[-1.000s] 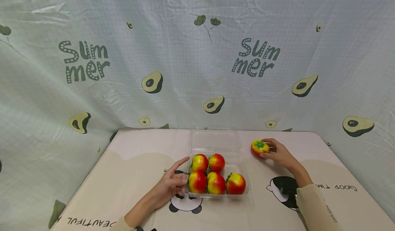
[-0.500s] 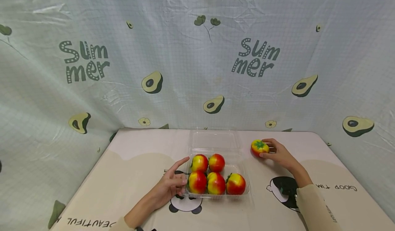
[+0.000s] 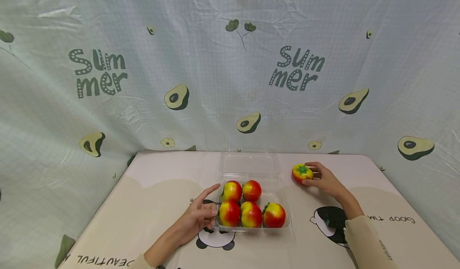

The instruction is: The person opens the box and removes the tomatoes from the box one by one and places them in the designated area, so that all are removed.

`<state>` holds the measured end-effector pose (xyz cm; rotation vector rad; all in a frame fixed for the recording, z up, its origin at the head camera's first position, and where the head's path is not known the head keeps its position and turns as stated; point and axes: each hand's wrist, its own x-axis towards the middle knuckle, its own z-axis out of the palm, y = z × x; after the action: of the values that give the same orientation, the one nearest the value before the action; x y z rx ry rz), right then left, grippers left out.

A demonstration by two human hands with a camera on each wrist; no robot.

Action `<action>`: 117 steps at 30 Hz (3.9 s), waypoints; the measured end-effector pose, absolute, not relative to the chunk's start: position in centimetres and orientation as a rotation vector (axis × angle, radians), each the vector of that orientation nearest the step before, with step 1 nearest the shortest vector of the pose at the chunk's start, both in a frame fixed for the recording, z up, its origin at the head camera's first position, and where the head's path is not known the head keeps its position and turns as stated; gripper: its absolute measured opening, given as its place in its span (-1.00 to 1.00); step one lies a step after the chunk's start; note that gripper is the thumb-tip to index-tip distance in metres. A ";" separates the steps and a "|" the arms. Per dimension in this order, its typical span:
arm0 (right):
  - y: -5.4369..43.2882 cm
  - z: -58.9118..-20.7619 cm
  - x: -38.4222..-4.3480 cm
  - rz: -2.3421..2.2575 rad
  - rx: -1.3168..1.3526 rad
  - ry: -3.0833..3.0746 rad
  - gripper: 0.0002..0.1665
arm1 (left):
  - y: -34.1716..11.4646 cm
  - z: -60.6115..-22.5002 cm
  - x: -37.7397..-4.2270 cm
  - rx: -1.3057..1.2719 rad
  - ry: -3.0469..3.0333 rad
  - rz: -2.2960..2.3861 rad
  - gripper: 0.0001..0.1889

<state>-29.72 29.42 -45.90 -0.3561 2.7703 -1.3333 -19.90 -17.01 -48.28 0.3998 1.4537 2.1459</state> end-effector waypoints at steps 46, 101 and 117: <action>29.9 -42.8 -29.1 -1.321 -0.417 2.836 -0.10 | -17.0 -48.3 -20.0 0.402 1.455 2.139 -0.16; 22.3 -37.4 -24.7 -1.107 -0.911 2.810 -0.34 | -17.1 -48.4 -20.0 0.420 1.428 2.150 -0.18; 20.3 -37.5 -23.5 -1.024 -0.941 2.513 -0.35 | -17.1 -48.4 -20.0 0.399 1.452 2.141 -0.18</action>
<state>-23.55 20.28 -37.46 -0.9413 2.5134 -1.0245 -19.98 -17.06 -48.35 0.3991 1.4524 2.1405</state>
